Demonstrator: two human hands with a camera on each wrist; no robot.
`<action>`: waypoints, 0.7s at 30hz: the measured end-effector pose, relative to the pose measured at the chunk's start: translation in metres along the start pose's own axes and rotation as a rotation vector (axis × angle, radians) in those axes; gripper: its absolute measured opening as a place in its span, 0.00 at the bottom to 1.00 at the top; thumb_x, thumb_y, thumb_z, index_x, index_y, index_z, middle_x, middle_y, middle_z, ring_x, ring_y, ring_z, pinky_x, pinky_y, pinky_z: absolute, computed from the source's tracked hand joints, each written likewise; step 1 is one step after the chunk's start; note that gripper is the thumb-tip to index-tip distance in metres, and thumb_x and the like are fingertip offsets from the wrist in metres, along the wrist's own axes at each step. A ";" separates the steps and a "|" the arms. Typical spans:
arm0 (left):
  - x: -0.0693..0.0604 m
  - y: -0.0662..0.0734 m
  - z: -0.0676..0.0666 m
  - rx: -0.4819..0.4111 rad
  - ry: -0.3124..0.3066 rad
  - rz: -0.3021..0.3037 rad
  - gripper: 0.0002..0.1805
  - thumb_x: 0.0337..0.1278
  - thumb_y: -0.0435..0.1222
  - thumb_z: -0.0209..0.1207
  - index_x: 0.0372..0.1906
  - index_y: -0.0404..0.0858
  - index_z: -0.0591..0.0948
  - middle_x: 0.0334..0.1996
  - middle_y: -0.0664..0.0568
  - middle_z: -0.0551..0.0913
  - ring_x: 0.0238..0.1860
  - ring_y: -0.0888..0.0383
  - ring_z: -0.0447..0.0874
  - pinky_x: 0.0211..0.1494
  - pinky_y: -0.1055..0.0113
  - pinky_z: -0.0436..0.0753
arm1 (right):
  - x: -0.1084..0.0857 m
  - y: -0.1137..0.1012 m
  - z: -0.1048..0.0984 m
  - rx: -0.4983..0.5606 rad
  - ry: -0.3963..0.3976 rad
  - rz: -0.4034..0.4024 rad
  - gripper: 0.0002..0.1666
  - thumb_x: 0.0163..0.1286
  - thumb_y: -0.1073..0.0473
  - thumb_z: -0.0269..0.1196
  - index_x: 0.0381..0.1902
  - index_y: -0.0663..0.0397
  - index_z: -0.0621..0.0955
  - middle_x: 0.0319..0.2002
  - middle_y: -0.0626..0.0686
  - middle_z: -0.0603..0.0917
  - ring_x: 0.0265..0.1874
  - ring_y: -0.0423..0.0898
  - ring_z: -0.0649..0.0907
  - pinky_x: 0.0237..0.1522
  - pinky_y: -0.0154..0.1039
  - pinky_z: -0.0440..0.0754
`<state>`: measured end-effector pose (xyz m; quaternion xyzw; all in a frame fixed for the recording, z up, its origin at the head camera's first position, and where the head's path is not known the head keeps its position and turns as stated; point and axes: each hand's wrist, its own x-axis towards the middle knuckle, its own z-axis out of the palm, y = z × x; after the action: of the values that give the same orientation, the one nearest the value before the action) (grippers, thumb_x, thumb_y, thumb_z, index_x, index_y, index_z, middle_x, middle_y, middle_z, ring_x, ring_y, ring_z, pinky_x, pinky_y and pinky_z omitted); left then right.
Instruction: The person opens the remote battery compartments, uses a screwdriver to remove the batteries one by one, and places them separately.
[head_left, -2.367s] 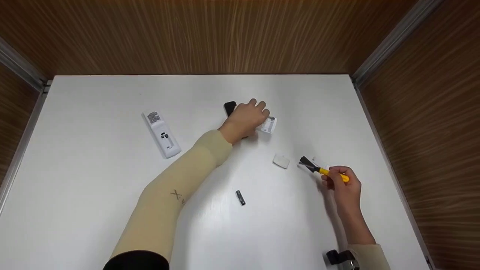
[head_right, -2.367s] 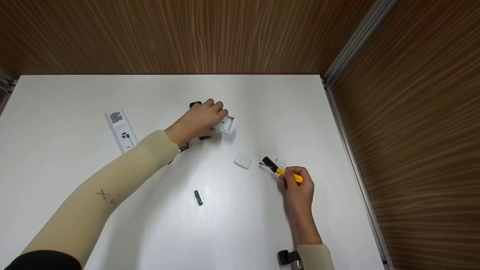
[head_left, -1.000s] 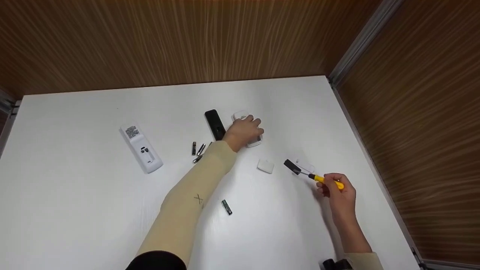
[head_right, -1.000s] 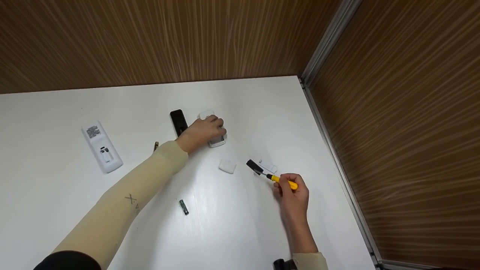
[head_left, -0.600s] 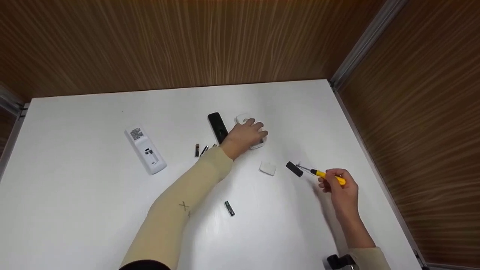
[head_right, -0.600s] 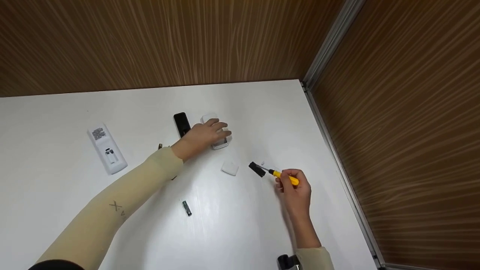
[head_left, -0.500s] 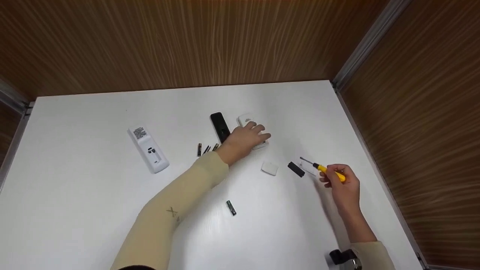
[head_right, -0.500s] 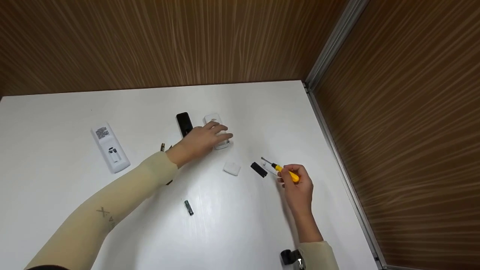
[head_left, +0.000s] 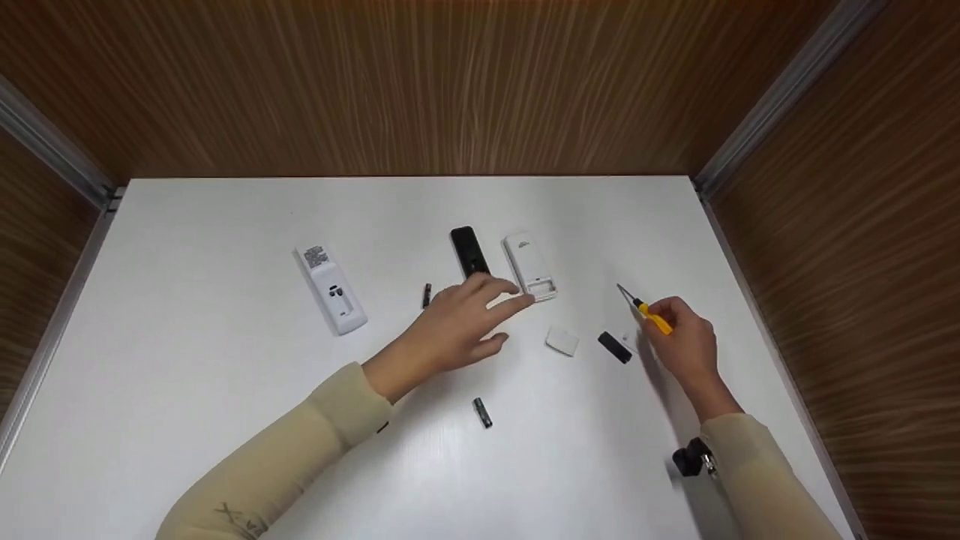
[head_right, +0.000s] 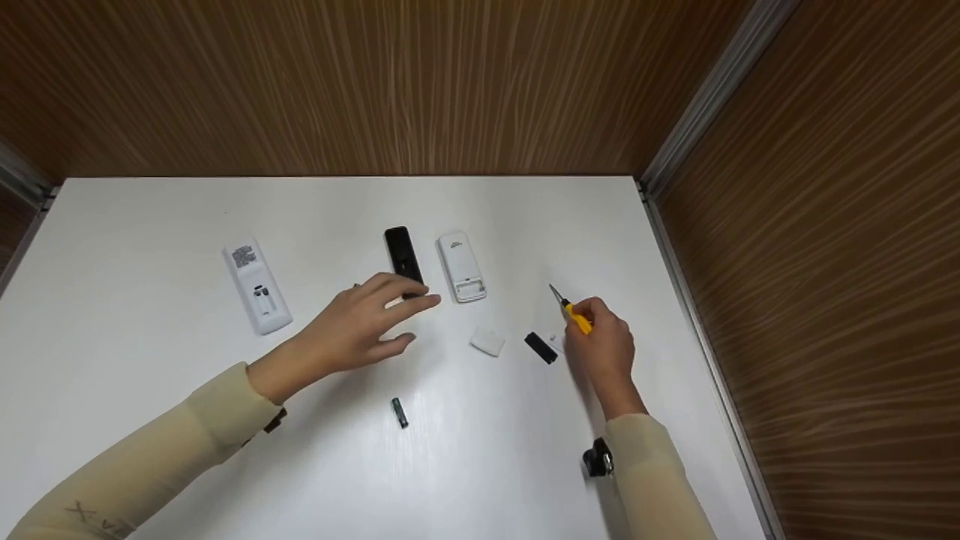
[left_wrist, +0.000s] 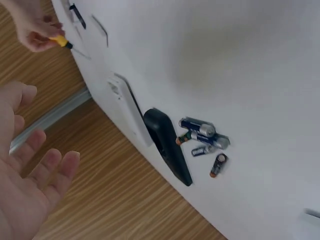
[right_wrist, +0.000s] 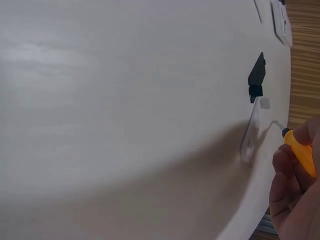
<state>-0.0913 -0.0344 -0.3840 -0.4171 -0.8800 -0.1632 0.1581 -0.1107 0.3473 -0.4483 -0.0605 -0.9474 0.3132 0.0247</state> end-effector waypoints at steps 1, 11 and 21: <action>-0.005 0.001 -0.003 0.004 0.012 -0.003 0.29 0.62 0.41 0.62 0.69 0.50 0.72 0.60 0.52 0.76 0.59 0.52 0.74 0.40 0.55 0.85 | 0.003 0.002 0.001 -0.013 -0.014 0.005 0.16 0.71 0.57 0.62 0.54 0.52 0.76 0.49 0.60 0.83 0.49 0.59 0.83 0.53 0.55 0.82; -0.046 0.008 -0.017 0.054 0.039 -0.040 0.30 0.61 0.43 0.63 0.69 0.50 0.72 0.61 0.52 0.77 0.61 0.52 0.74 0.41 0.54 0.85 | 0.014 0.020 0.005 -0.118 -0.049 -0.021 0.17 0.70 0.58 0.61 0.56 0.52 0.77 0.50 0.61 0.82 0.46 0.59 0.82 0.49 0.57 0.81; -0.073 0.014 -0.040 0.089 0.059 -0.056 0.34 0.58 0.54 0.64 0.69 0.48 0.73 0.64 0.49 0.74 0.66 0.46 0.70 0.55 0.48 0.80 | -0.002 0.015 -0.013 -0.142 -0.004 -0.211 0.18 0.70 0.57 0.62 0.56 0.56 0.80 0.53 0.61 0.80 0.51 0.60 0.80 0.48 0.59 0.78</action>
<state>-0.0302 -0.0924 -0.3763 -0.3801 -0.8926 -0.1406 0.1977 -0.1065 0.3670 -0.4467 0.0385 -0.9683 0.2413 0.0515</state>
